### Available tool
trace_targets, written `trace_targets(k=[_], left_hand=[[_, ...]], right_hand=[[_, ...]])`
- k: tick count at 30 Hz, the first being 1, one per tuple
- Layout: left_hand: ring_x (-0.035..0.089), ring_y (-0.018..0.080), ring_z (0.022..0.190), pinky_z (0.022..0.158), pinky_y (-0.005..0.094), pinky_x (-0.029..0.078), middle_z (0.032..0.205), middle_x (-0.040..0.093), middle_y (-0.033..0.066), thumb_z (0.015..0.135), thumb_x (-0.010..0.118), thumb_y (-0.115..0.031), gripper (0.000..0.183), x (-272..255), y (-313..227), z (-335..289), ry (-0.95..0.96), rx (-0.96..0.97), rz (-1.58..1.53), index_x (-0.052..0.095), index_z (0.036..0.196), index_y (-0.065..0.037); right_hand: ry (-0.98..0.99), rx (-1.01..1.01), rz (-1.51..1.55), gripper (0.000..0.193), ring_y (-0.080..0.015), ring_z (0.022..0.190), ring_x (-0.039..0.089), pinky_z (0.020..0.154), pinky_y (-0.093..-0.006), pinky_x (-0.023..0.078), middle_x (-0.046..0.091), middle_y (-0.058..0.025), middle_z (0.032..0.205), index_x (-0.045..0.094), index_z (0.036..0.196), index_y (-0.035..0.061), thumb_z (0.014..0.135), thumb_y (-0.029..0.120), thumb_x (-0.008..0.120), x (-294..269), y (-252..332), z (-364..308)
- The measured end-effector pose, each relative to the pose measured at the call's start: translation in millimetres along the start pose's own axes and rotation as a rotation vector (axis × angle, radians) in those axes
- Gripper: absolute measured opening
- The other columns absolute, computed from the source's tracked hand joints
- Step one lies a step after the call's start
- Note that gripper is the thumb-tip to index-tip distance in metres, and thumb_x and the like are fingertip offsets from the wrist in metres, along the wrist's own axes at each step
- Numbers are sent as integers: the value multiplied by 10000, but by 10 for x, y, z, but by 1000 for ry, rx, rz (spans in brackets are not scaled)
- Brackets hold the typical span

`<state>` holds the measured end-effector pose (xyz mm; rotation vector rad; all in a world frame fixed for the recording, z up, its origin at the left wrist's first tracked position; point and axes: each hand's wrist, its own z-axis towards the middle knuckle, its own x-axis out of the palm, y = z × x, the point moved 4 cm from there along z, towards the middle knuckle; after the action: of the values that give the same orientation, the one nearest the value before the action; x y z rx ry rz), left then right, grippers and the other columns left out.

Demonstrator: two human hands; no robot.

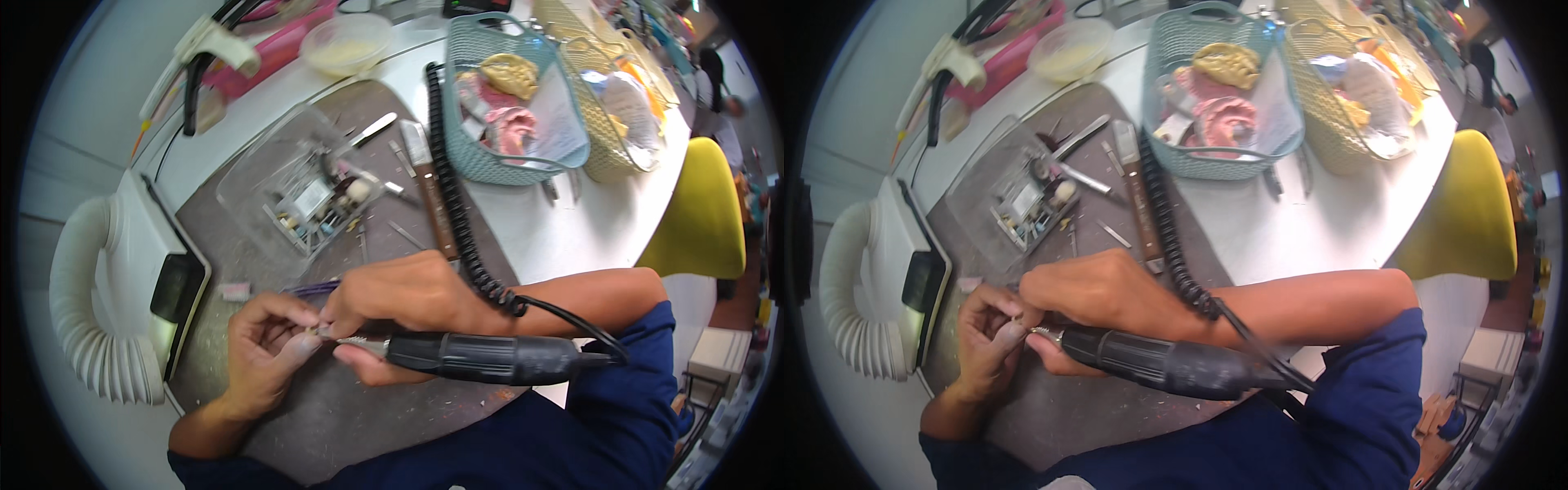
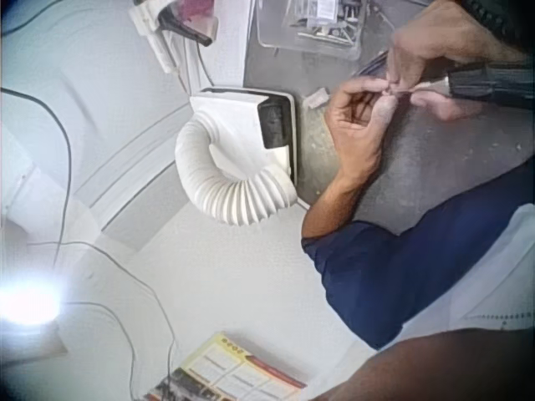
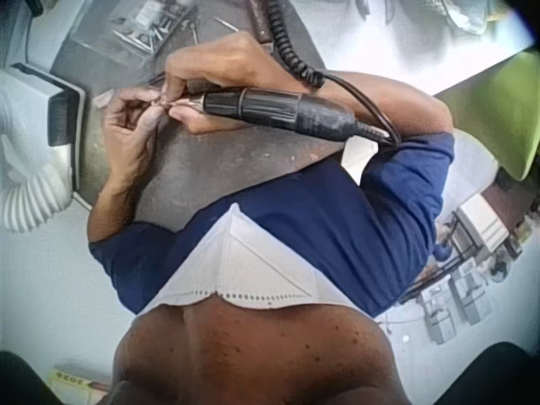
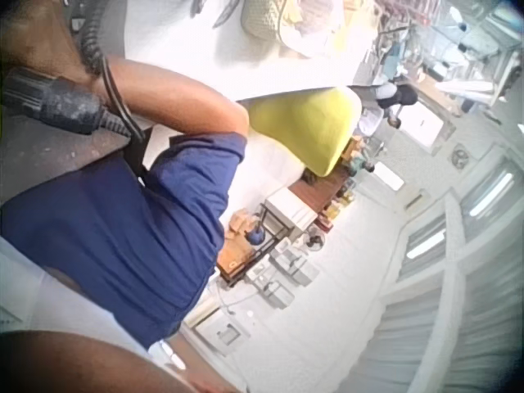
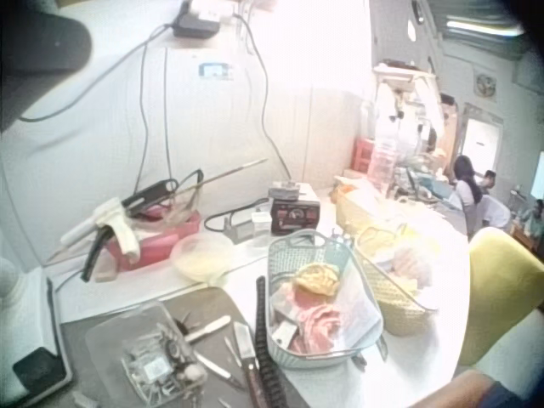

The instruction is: The person uses a rotary handpiece to grind and shape a small, tooth-colored object held in their left hand. They periodically stop to brush the object with a toothbrush to remove debris and inspect the surface. The person repeats this cycle of grinding and brushing throughout the clip.

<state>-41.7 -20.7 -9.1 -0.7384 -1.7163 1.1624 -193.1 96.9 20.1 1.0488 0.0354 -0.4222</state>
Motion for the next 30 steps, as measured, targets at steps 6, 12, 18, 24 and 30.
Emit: trace_targets(k=[6,12,18,24,30], left_hand=[[630,143,993,911,287,512,1047,624,109,887,634,55,202,-71,-17,-86,44,33,22,563,1074,28],[640,156,1005,928,300,523,1050,632,127,895,619,60,186,-22,-3,-64,48,38,12,559,1070,35],[637,159,1010,929,299,520,1054,629,126,899,614,54,184,-23,-15,-73,40,20,47,557,1073,40],[641,162,997,926,296,519,1051,629,127,892,624,52,196,-29,-30,-76,53,24,47,560,1078,45],[644,153,935,870,283,520,1005,634,110,863,642,52,184,-37,0,-95,-66,5,80,567,1029,29]], right_hand=[[2,-64,23,237,-273,641,626,568,-336,495,602,-102,746,600,870,36,679,47,740,144,-82,35],[18,-28,41,220,-264,650,639,577,-329,502,624,-109,757,598,868,27,695,45,733,90,-72,10],[4,-68,39,214,-268,666,648,587,-326,510,631,-113,766,594,866,25,702,49,731,99,-70,15],[8,-81,60,209,-280,655,637,569,-343,488,615,-119,760,590,870,28,710,47,723,111,-55,23],[44,-3,37,166,-277,706,677,614,-338,541,642,-118,788,603,879,5,752,30,706,70,-17,11]])
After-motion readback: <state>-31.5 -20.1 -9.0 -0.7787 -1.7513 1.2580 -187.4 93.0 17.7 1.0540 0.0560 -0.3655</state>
